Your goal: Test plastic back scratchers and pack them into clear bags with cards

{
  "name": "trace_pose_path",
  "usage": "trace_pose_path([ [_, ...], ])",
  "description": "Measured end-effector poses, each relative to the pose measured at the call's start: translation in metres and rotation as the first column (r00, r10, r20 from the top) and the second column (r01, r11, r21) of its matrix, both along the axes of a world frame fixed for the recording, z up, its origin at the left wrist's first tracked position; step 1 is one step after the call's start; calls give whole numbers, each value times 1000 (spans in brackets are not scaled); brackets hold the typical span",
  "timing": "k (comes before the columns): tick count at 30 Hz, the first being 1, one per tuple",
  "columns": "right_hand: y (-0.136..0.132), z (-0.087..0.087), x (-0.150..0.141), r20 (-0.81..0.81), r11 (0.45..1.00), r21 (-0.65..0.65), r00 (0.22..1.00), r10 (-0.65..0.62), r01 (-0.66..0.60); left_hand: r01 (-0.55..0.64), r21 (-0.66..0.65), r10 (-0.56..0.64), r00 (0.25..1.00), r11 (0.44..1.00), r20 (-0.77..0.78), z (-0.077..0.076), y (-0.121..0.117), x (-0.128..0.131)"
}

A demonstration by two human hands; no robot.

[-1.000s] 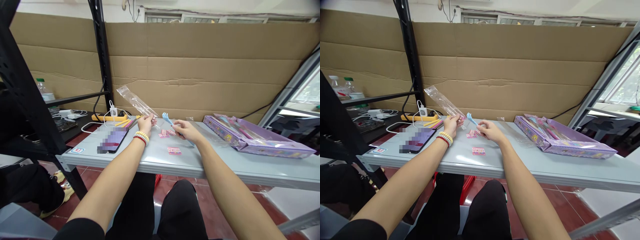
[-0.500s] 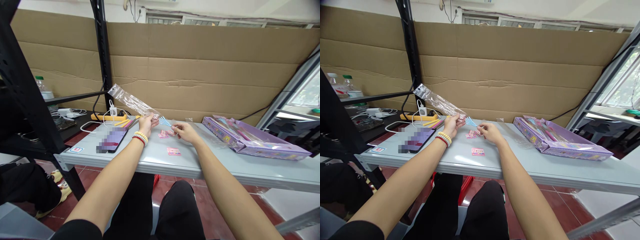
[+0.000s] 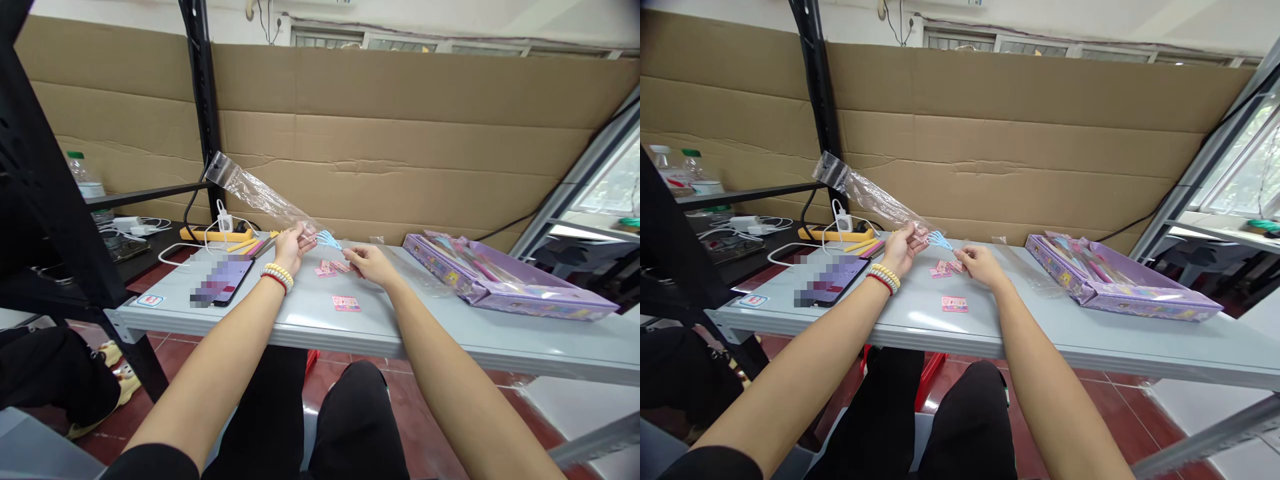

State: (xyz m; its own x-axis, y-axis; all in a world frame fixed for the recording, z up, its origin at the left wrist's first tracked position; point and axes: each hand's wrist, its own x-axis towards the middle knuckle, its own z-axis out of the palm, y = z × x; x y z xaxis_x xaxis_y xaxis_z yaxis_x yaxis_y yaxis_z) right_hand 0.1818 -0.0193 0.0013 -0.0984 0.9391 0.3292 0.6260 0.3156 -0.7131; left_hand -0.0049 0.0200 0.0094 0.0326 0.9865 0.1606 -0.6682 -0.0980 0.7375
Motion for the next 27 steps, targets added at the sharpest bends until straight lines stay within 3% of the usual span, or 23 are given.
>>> trace_pose_path([
  [6,-1,0,-5,65,993,110,997,-52,44,104,3,-103,993,995,-51,-1,-3,2],
  [11,2,-4,-9,-31,981,160,994,-106,110,184,60,-170,967,981,-188,-5,-11,12],
  [15,3,-8,-12,-86,976,185,991,-104,119,318,36,-285,890,947,-357,-9,-16,18],
  [17,3,-10,-13,-89,979,176,992,-91,105,344,54,-304,884,937,-355,-10,-15,19],
  [23,0,-10,-16,-55,990,137,998,-28,36,76,125,-61,991,989,-123,-10,-1,14],
  [27,-2,-5,-10,-21,998,-44,999,37,-38,-45,98,48,998,994,-32,-5,7,5],
])
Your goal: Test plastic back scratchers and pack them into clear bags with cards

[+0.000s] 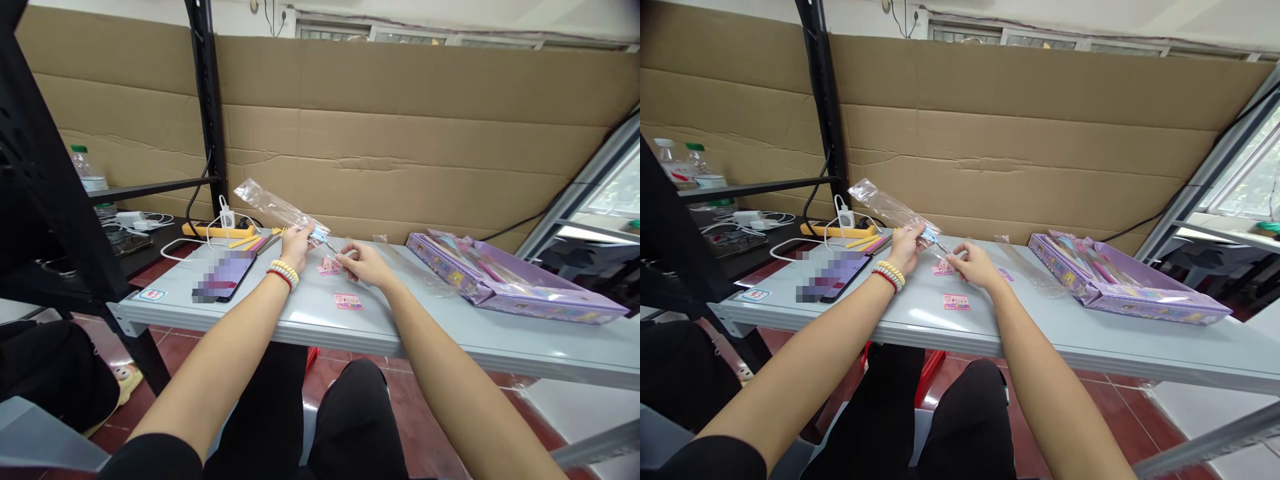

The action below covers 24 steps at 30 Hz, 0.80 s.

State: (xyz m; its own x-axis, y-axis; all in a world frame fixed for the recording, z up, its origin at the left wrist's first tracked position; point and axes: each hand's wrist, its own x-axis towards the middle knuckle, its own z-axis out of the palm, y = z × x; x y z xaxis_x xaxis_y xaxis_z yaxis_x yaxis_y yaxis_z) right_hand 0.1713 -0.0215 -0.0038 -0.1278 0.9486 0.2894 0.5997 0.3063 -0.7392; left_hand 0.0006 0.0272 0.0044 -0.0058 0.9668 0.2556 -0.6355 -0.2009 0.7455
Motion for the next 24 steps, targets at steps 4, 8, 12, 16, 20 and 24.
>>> trace_pose_path([
  [4,1,3,6,-20,997,-73,1000,-21,20,-57,-60,62,995,997,78,5,4,-11],
  [8,4,-3,-3,-92,998,19,994,-59,61,88,-50,-90,996,995,-22,2,-4,-5],
  [12,4,-6,-11,-147,993,89,987,-65,78,307,-61,-313,932,950,-182,-4,-13,9],
  [16,-3,3,-7,-407,992,7,905,121,-129,209,-52,-214,970,977,-116,-4,-8,6],
  [20,-12,12,1,-559,950,-9,790,253,-311,224,-48,-225,974,973,-31,-1,-2,-6],
  [24,-12,13,2,-555,962,-32,805,208,-271,355,-29,-356,928,934,-112,-1,-9,-7],
])
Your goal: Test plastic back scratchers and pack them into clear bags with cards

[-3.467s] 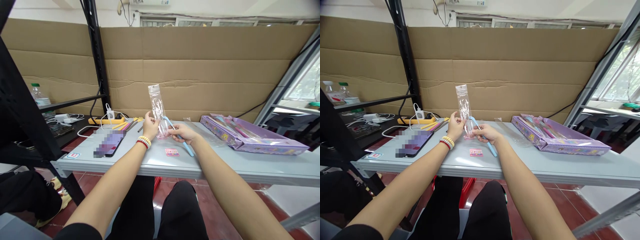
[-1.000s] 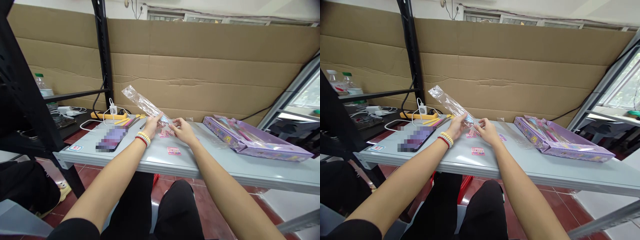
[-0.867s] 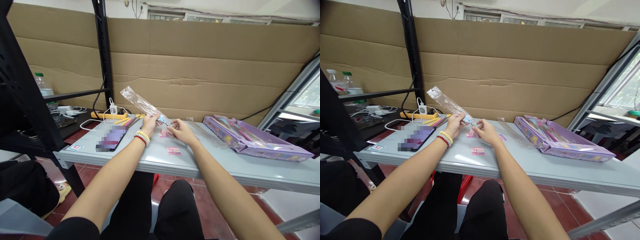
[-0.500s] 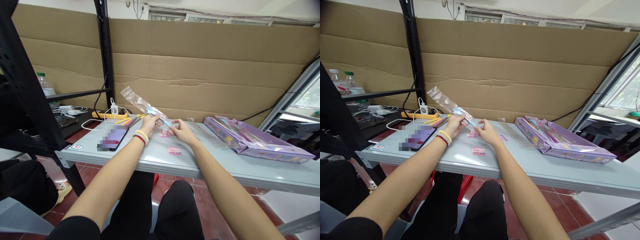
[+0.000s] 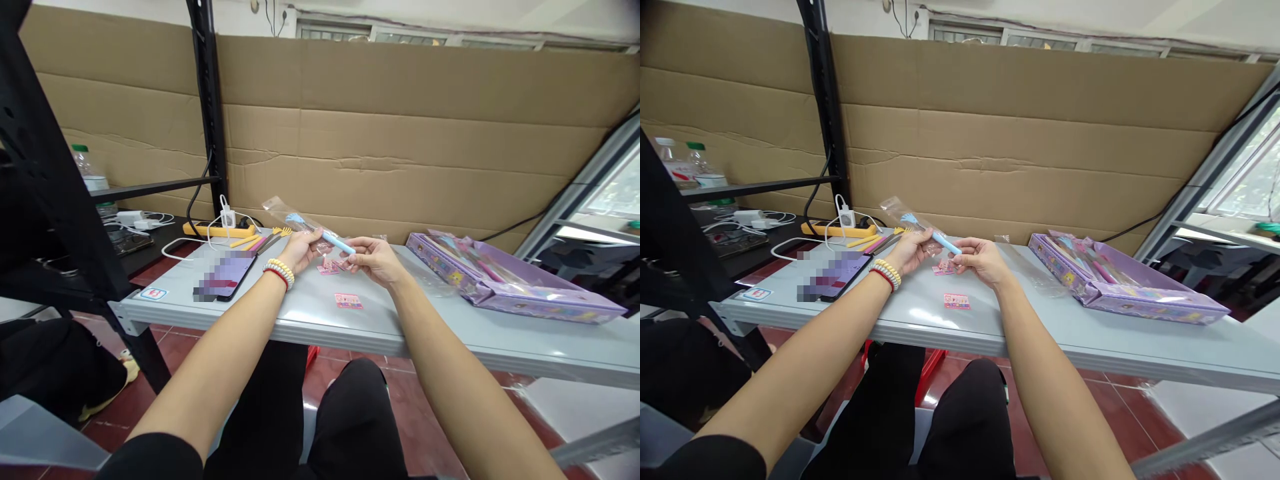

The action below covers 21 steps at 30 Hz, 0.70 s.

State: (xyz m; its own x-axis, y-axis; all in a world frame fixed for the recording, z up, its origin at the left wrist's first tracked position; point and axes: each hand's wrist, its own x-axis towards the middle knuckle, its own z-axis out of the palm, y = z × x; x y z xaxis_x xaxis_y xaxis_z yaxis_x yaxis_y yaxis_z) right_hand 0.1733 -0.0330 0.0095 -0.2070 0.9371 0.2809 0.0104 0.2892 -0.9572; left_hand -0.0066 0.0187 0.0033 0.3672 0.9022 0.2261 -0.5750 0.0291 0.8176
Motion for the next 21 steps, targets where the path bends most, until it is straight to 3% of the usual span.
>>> trace_pose_path([
  [6,7,-9,-6,307,992,80,944,-118,98,233,109,-199,946,966,-257,-4,-12,13],
  [13,10,-15,-11,407,930,315,859,-311,188,100,62,-78,955,993,-285,-3,-13,14],
  [17,8,-15,-13,515,871,465,751,-413,160,129,90,-91,935,988,-343,-4,-14,13],
  [21,9,-14,-5,535,929,358,794,-289,97,99,107,-52,928,989,-370,-7,-8,11],
])
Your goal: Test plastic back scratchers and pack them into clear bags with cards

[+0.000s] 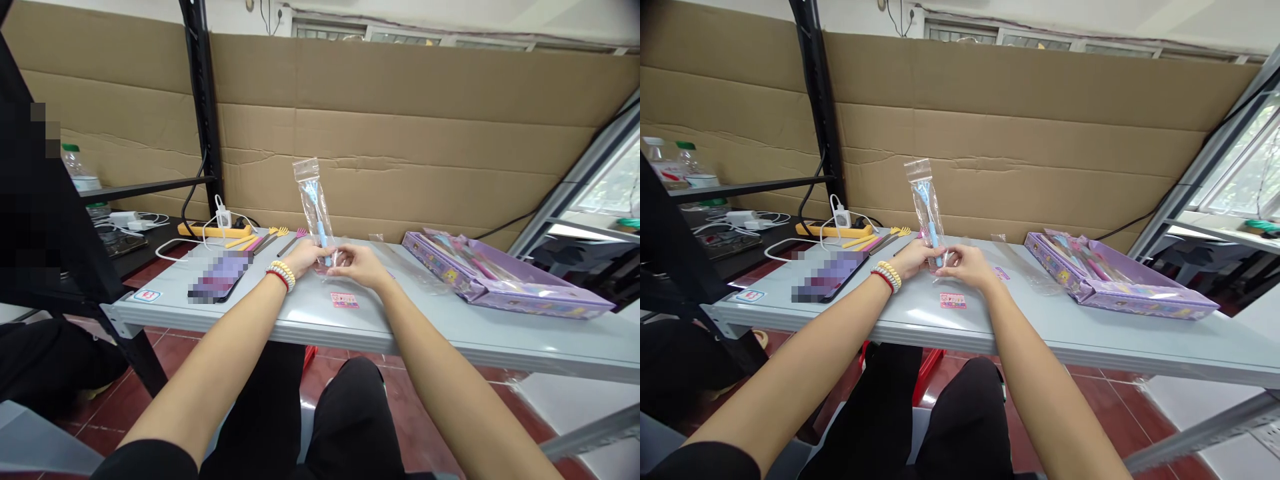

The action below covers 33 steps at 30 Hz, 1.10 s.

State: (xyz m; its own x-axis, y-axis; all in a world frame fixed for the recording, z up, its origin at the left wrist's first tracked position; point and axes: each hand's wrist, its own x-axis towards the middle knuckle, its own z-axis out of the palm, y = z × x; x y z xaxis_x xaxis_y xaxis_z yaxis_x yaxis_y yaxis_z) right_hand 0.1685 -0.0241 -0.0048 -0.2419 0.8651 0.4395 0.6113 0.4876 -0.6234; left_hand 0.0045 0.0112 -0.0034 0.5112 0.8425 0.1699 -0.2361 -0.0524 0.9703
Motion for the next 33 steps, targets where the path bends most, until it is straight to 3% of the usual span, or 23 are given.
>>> trace_pose_path([
  [2,2,1,9,-50,1000,-10,999,-17,17,-56,2,56,998,998,3,-3,6,-2],
  [4,5,1,19,-65,980,51,980,-187,191,-169,7,169,986,986,-3,-5,11,-3],
  [7,13,-2,32,32,852,80,853,-521,518,-359,37,361,932,933,-46,-9,17,-4],
  [9,17,-5,35,159,808,43,795,-586,587,-414,87,420,904,906,-81,-10,18,-4],
  [11,19,-7,37,265,813,-6,785,-560,582,-413,118,424,900,903,-98,-9,18,-5],
  [13,19,-7,39,308,772,-37,742,-595,634,-395,112,405,909,912,-95,-9,16,-6],
  [16,16,-3,46,329,591,-83,582,-744,803,-363,95,371,925,927,-79,-7,13,-6],
  [17,15,-2,48,331,543,-94,541,-773,834,-351,94,358,931,932,-72,-7,12,-6],
  [18,13,-1,49,317,534,-98,535,-783,840,-337,93,343,937,937,-65,-6,11,-5],
  [19,12,0,49,282,575,-93,576,-767,813,-321,88,326,943,943,-59,-6,10,-5],
  [21,10,-1,43,162,775,-38,769,-618,631,-305,61,308,951,950,-33,-4,8,-4],
  [22,9,-3,37,101,879,4,875,-474,476,-308,40,309,951,950,-12,-2,7,-4],
  [23,9,-4,30,54,951,48,949,-309,307,-314,14,314,949,949,14,-1,7,-4],
  [24,8,-6,23,25,984,89,988,-156,153,-320,-16,321,946,947,41,1,6,-4],
  [25,7,-9,15,15,991,128,999,-35,33,-326,-44,329,942,944,64,2,6,-5],
  [27,6,-13,2,36,975,204,996,77,-83,-334,-84,341,936,939,85,4,7,-6],
  [30,8,-17,-8,114,947,300,990,84,-115,-353,-58,356,933,934,60,2,9,-6],
  [33,11,-18,-9,121,940,326,991,61,-98,-320,72,321,947,945,-2,-2,10,-4],
])
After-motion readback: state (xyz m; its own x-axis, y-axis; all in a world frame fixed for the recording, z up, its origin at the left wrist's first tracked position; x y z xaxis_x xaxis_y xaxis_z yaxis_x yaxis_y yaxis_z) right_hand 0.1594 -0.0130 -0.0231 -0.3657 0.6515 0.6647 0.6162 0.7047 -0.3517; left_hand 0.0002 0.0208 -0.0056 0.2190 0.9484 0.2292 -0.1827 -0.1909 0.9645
